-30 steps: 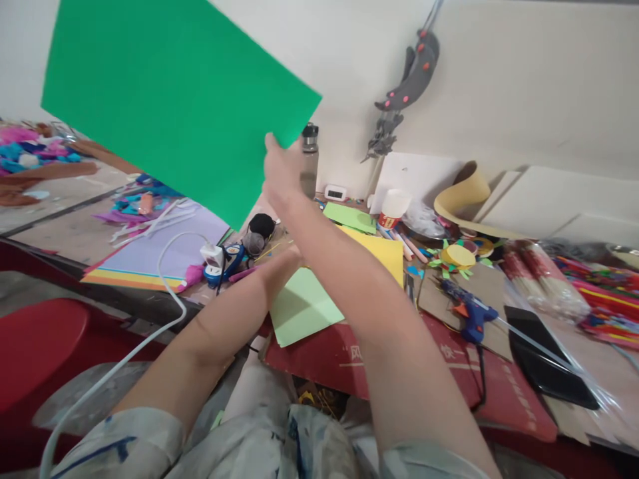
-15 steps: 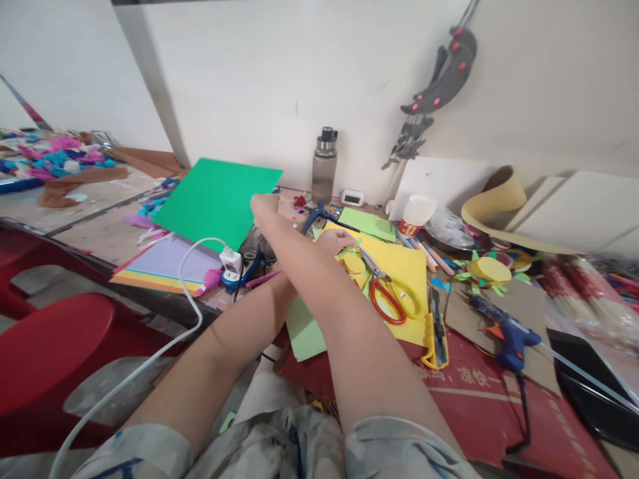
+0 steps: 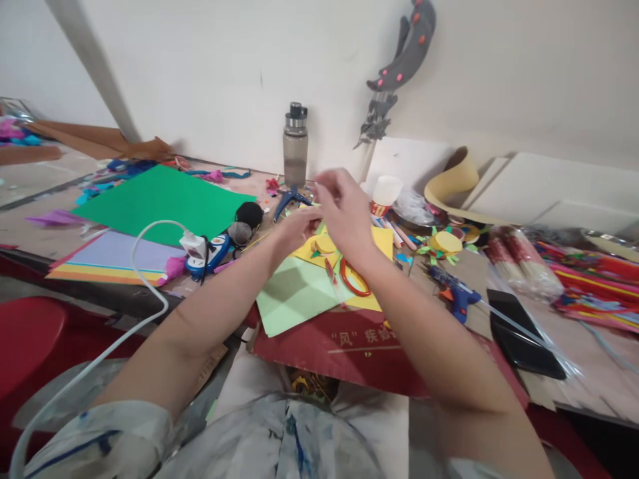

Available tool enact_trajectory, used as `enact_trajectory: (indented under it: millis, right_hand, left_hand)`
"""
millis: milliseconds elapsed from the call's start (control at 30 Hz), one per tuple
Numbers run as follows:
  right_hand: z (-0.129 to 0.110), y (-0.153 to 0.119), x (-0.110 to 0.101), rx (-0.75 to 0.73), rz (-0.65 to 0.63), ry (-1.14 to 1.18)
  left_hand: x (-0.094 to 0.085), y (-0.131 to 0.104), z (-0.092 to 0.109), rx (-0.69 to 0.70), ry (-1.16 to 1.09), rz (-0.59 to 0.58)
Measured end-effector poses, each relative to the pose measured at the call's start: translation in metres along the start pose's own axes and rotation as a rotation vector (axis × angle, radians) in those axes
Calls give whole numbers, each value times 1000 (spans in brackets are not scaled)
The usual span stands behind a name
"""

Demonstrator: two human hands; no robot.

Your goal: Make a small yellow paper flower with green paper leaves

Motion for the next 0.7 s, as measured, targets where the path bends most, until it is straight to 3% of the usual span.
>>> enact_trajectory:
  millis: [67,167,267,400,567,700]
  right_hand:
    - [9,-23,-48,62,83,-66]
    - [39,-49,-77,230,117,-95]
    - [54,-59,-64,292,46,-94]
    - [48,-59,-41,244,1,-166]
    - [43,-61,-44,206,35,-223]
    - [55,-64,-52,296,54,-84]
  left_hand:
    - [8,-3,8,58,-67,-83]
    - [12,-12,15,64,-113,-72]
    - [21,-21,18,53,-140,-75]
    - [29,-26,13,21,-128,-61]
    - [39,-30,11,36,-114,-103]
    - [41,-35,15,45,-118,-75]
Point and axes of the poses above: each hand's wrist, its own y-axis towards the middle knuckle, its own x-axis out of the palm, z = x × y, the point moved 7 cm from there along y, towards the middle knuckle, and after that the axes turned 13 degrees about y, right-handed, at the moved point
